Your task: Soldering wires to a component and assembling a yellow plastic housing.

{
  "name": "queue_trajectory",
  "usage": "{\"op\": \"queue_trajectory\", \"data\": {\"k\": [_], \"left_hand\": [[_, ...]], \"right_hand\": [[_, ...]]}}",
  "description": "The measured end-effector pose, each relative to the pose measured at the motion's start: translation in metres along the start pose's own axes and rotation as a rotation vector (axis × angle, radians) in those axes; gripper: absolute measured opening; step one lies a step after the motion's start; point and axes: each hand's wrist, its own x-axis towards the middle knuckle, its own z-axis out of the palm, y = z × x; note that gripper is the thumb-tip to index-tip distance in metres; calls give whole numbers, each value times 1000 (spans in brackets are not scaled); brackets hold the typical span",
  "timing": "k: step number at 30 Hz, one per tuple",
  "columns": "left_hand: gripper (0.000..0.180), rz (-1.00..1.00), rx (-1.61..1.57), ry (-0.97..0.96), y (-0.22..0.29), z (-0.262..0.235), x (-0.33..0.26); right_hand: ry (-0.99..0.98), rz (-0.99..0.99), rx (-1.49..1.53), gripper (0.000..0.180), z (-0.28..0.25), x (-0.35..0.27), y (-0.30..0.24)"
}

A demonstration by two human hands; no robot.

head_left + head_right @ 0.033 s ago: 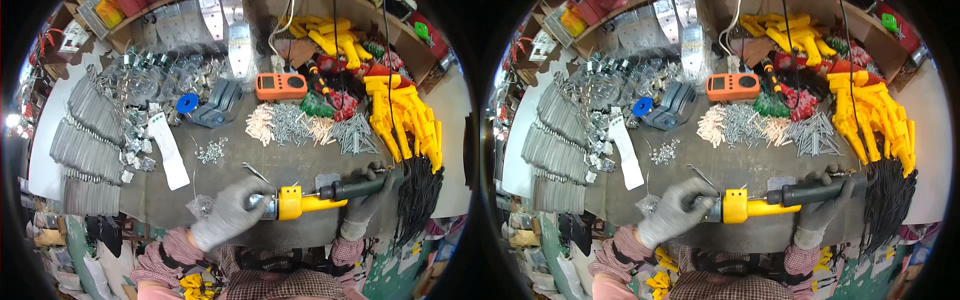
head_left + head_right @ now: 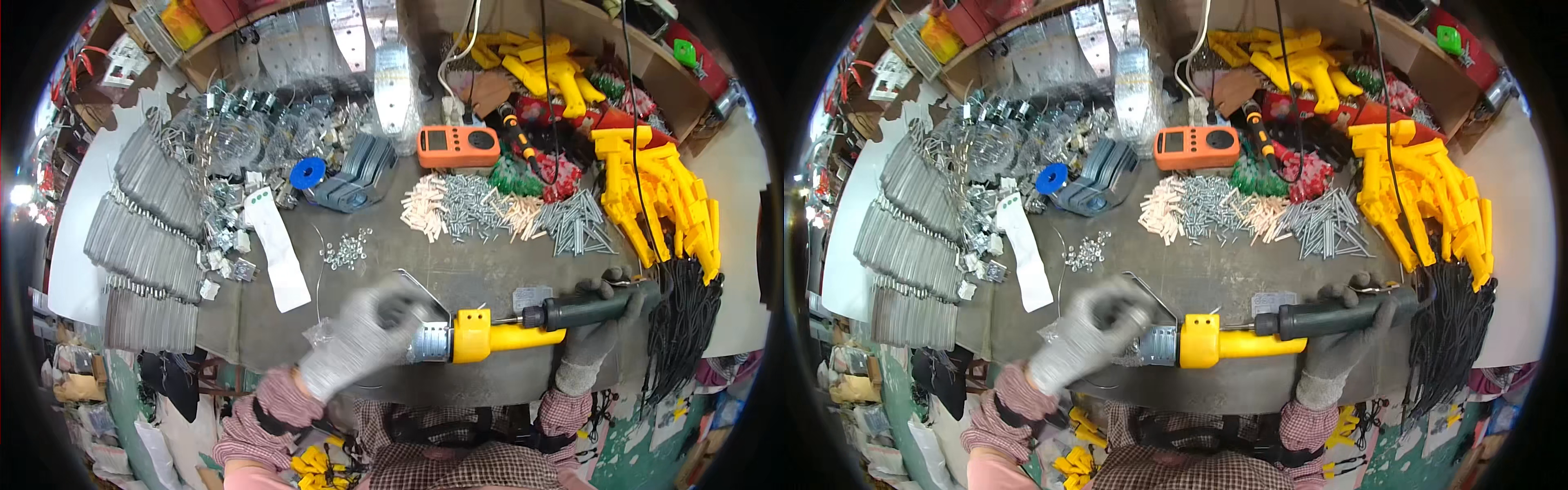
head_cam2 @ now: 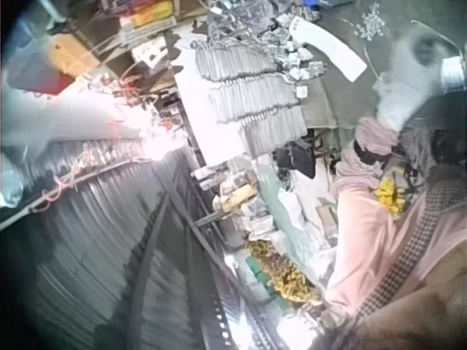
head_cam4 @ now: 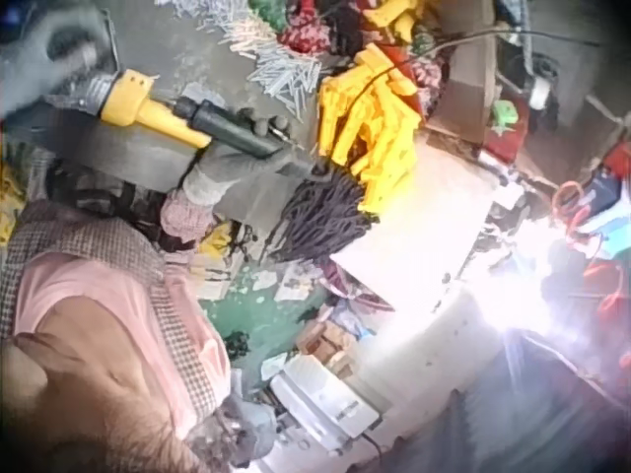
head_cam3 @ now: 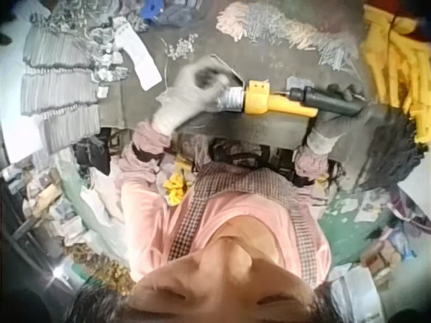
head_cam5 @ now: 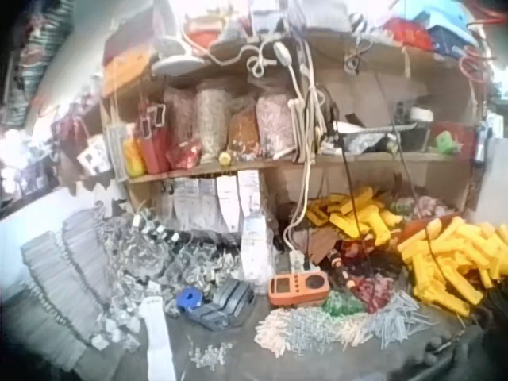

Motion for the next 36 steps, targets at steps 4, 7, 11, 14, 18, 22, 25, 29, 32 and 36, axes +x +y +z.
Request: {"op": "queue_trajectory", "data": {"k": [4,7,11,14,18,22,25,29,32,36], "left_hand": [[22,374,1061,449,-13,-56,58],[17,393,1357,243,-33,-71,86],[23,299,1256,223,-44,-77,104],[25,272,1363,186,-43,-79,108],[25,322,1417,273,-31,-72,89],[19,460,1090,379,-12,-44,24],[17,584,881,176,-17,-4,-29],[19,503,772,114,-30,30,-50],[18,558,817,215,-28,19,-35],[17,352,859,355,-21,-24,6]], "right_hand": [[-37,-145,51,40,8,-2,-8],[-40,-131,96,41,7,-16,-12],[1,-86,126,40,0,-40,-11],[9,-77,115,43,-5,-46,-7],[-2,-69,105,43,-7,-41,-2],[6,-55,108,41,-6,-39,-2],[-13,-31,121,40,-5,-39,-4],[-17,-1,208,40,-3,-39,-3],[-47,25,136,40,0,-39,0],[-5,5,167,40,2,-39,1]]}}
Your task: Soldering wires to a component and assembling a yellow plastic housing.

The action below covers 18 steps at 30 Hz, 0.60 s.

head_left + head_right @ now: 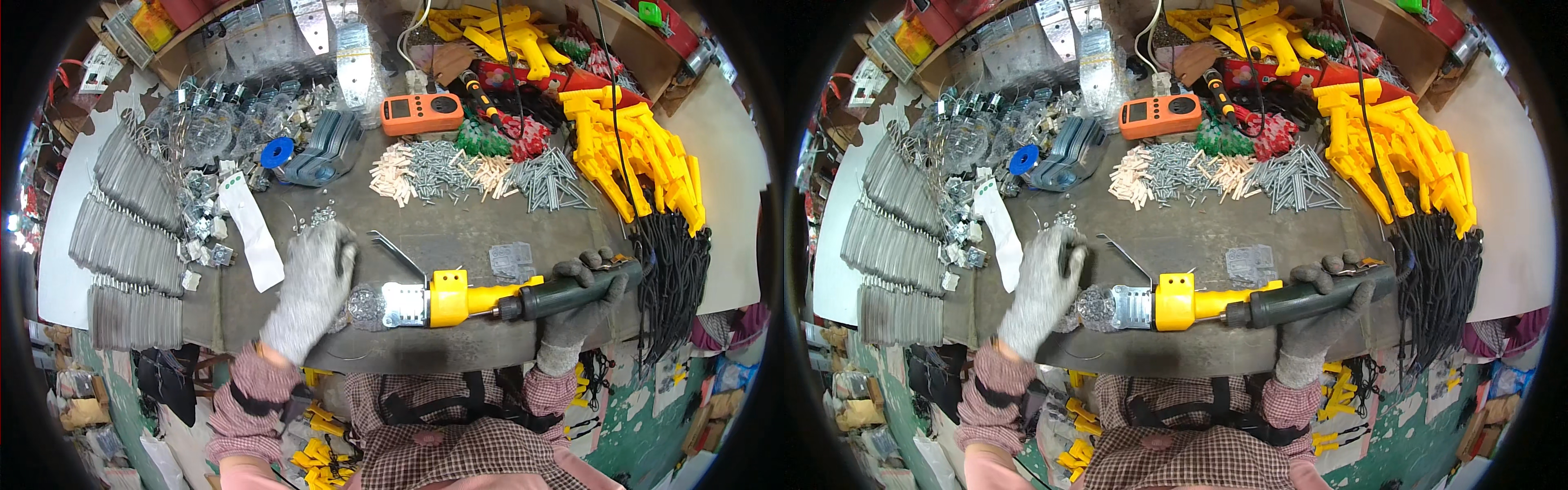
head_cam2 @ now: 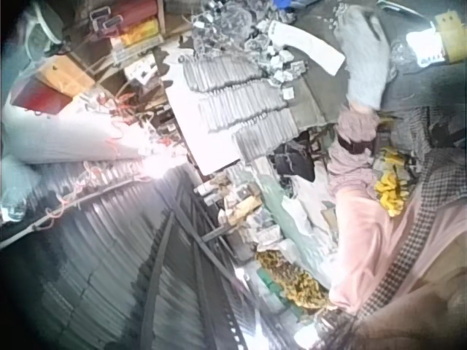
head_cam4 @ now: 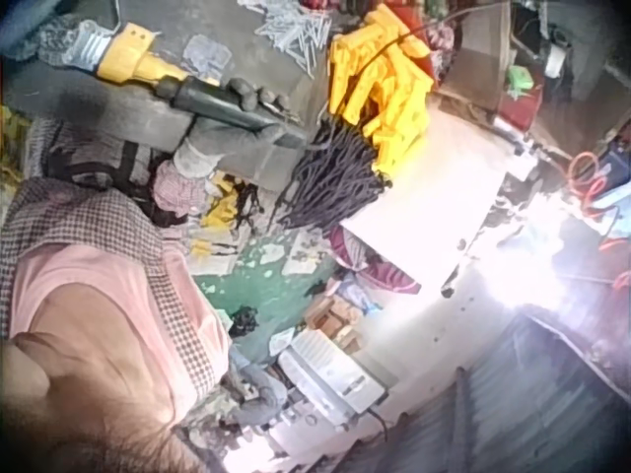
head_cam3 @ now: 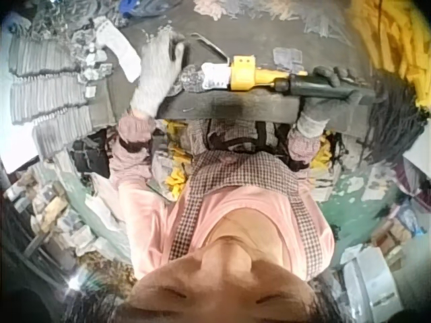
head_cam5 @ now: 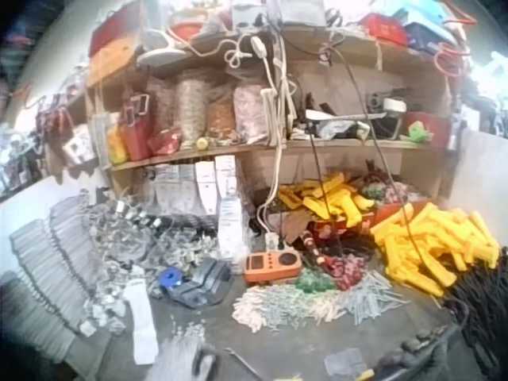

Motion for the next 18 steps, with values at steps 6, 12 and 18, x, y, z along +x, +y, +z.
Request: {"op": "queue_trajectory", "data": {"k": [6,12,18], "left_hand": [[27,-293,-223,-204,-13,9,-2],[29,-302,-675,-22,28,-20,-39],[34,48,-325,-61,60,-17,-50]], "right_hand": [[46,-80,-3,37,-3,3,-2],[75,-28,-74,38,-3,9,1],[46,27,-46,37,-4,16,1]]}}
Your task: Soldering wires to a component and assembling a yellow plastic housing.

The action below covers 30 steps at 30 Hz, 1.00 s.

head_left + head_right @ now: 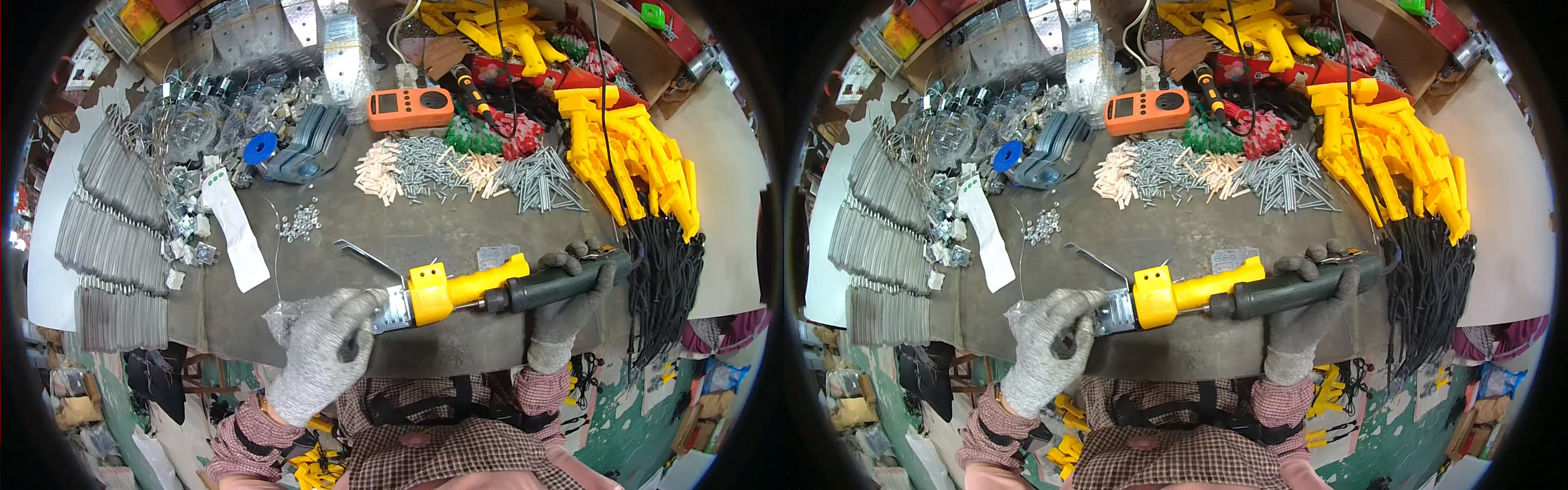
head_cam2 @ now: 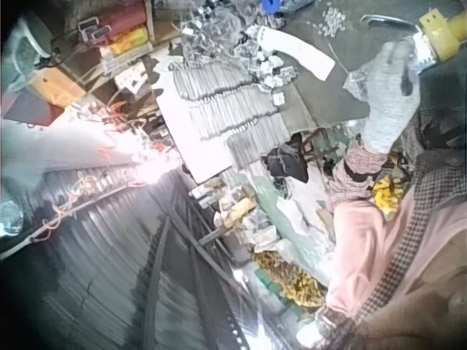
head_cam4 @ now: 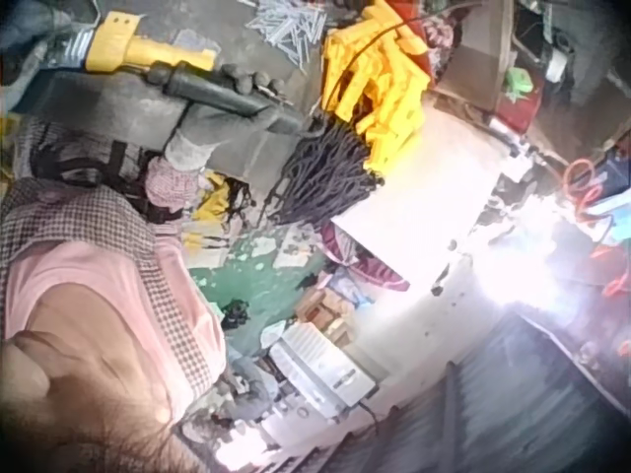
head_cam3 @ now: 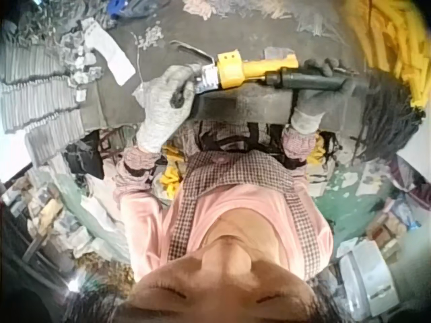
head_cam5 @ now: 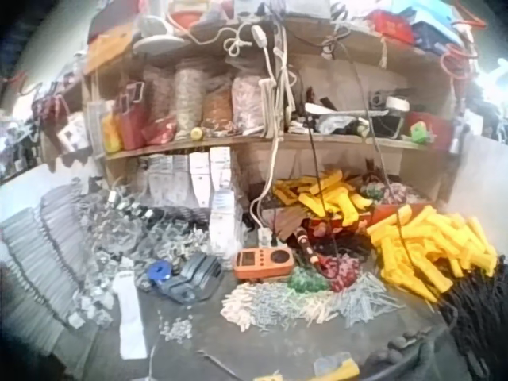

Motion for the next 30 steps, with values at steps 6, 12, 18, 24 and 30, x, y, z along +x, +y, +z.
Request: {"op": "queue_trajectory", "data": {"k": [6,12,18,24,30], "left_hand": [[52,137,192,-144,4,22,-3],[57,124,233,-215,9,32,2],[56,194,287,-274,9,30,1],[46,148,210,-306,5,25,6],[24,198,215,-243,-15,21,8]], "right_hand": [[25,25,62,38,-6,2,2],[29,14,8,39,-4,0,1],[34,53,71,40,-3,0,2],[40,28,42,38,-3,1,3],[84,26,43,36,-4,1,4]]}}
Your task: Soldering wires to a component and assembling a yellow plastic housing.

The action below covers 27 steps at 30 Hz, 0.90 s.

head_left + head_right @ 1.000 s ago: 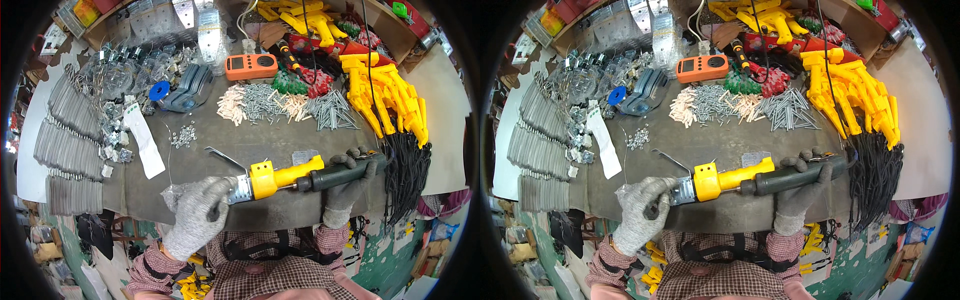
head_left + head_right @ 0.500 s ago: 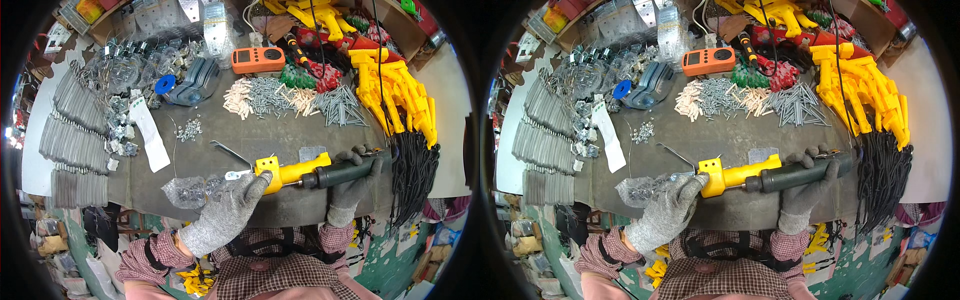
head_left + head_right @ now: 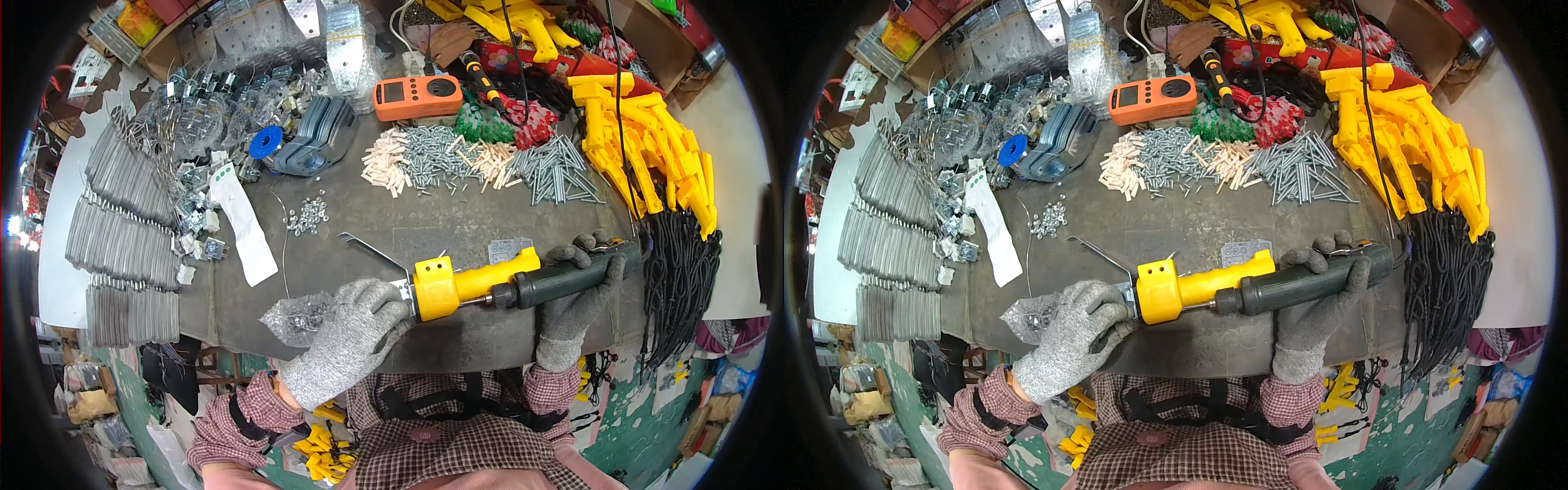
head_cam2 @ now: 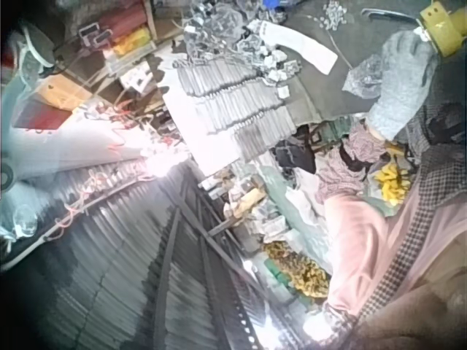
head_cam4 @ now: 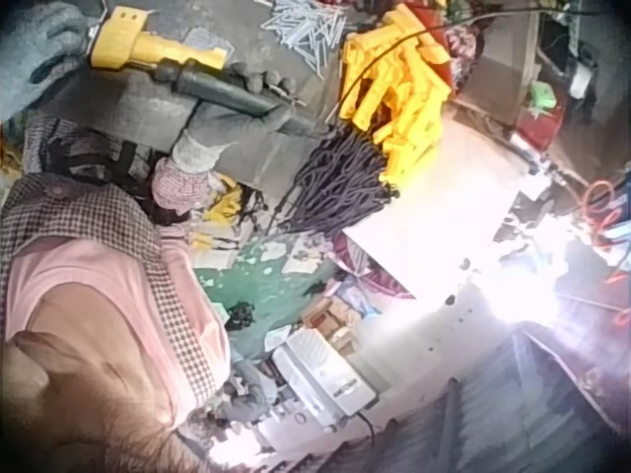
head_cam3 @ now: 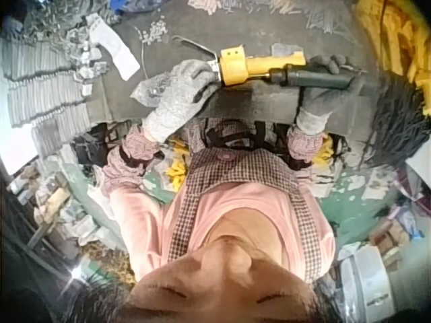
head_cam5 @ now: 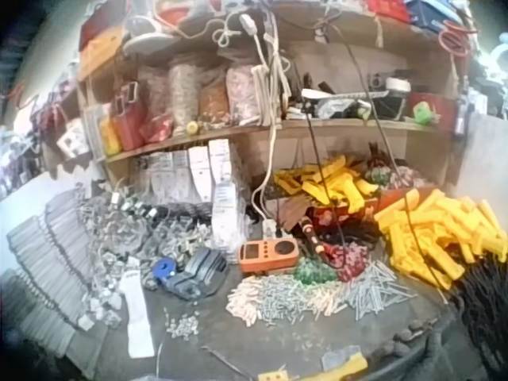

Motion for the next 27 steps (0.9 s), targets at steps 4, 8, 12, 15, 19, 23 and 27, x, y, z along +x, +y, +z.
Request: {"op": "queue_trajectory", "data": {"k": [4,8,12,15,19,23,27], "left_hand": [[22,25,-55,25,-7,10,-5],[20,22,-86,46,-10,13,-4],[23,61,-74,-13,-13,-1,6],[27,-163,-355,-7,-12,-12,14],[34,-305,-340,-180,-15,-16,18],[38,-199,-329,-160,-19,-13,15],[46,-105,-223,-106,-18,-10,14]], "right_hand": [[3,8,-9,32,-6,1,0],[8,28,9,31,-6,3,1],[79,16,32,33,3,1,6],[113,8,25,34,6,-4,6],[197,-27,-76,34,-2,-5,2],[81,-11,83,33,-4,-2,14],[63,-58,-116,29,27,-3,14]]}}
